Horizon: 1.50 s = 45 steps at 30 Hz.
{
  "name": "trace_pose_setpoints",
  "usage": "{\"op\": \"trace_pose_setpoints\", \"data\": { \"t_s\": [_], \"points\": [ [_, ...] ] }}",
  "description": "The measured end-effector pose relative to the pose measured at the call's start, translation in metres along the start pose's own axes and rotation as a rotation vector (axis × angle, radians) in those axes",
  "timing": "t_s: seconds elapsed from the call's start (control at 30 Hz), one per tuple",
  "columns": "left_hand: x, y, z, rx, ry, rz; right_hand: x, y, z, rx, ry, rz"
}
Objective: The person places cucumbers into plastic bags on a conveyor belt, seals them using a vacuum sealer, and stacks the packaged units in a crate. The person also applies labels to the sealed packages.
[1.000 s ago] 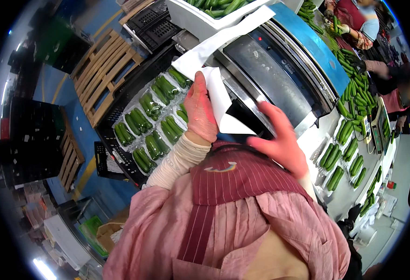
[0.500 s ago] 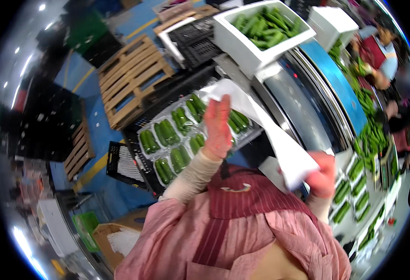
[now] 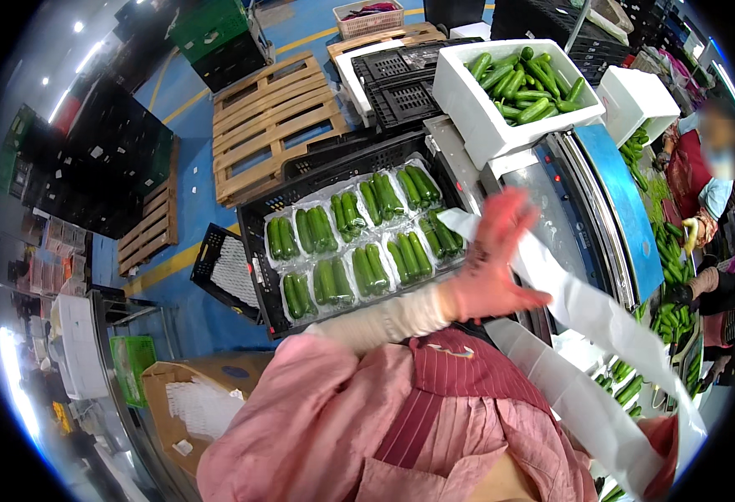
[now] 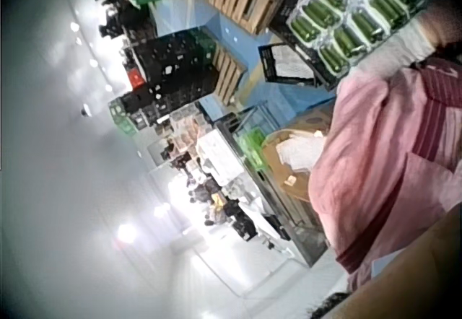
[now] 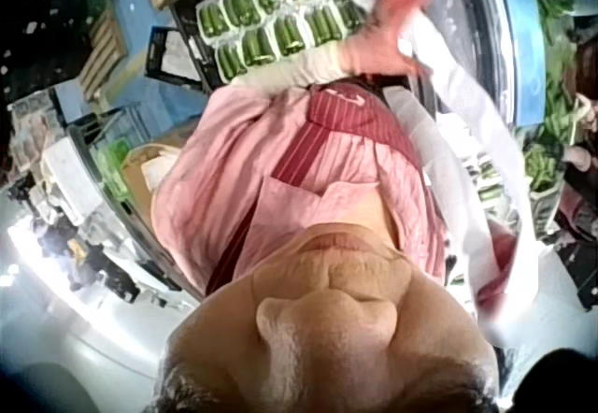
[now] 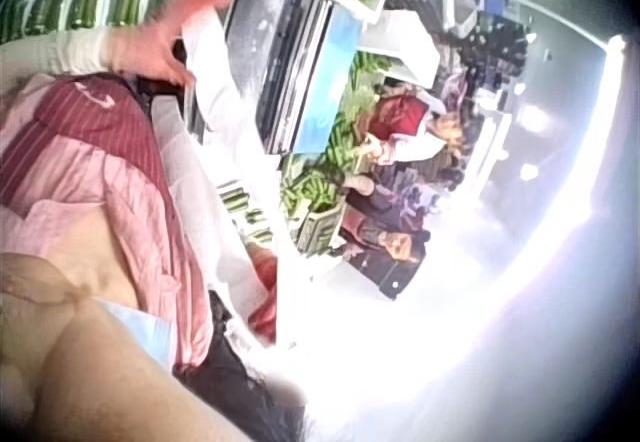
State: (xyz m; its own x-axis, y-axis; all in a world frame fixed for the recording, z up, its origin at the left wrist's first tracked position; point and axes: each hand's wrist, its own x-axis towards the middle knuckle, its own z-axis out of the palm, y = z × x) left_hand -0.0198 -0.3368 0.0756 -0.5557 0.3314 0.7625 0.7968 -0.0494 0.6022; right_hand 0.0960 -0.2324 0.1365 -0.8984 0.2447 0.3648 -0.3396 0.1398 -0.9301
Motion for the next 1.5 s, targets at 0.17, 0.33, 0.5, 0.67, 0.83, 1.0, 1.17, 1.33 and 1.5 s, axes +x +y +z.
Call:
{"op": "trace_pose_setpoints", "data": {
  "t_s": [0.17,0.33,0.5,0.67,0.83,1.0,1.17,1.33,1.5],
  "points": [
    [-0.036,0.031,0.090,-0.598,-0.737,-0.114,-0.008,-0.009,-0.009,0.106,-0.092,-0.084],
    [-0.091,0.023,0.110,-1.134,-1.407,-0.572,-0.021,-0.031,-0.073,0.374,0.337,-0.157],
    [-0.070,-0.054,0.042,-0.319,-0.543,-0.011,0.020,-0.008,-0.079,0.175,0.379,0.394],
    [-0.059,-0.027,-0.057,-0.503,-0.067,-0.539,0.044,0.026,-0.036,0.040,-0.231,0.694],
    [-0.030,-0.011,-0.072,0.204,-0.269,-0.023,0.061,0.038,-0.011,0.051,-0.409,0.756],
    [-0.047,-0.026,-0.063,0.001,-0.229,-0.198,0.061,0.040,0.003,0.101,-0.415,0.708],
    [-0.056,-0.017,-0.061,-0.342,-0.121,-0.574,0.038,0.043,0.017,0.009,-0.298,0.672],
    [-0.058,-0.022,-0.056,-0.216,-0.111,-0.465,0.021,0.035,0.029,-0.044,-0.105,0.711],
    [-0.065,-0.030,-0.054,-0.042,-0.114,-0.298,0.003,0.051,0.029,0.093,0.035,0.660]
  ]
}}
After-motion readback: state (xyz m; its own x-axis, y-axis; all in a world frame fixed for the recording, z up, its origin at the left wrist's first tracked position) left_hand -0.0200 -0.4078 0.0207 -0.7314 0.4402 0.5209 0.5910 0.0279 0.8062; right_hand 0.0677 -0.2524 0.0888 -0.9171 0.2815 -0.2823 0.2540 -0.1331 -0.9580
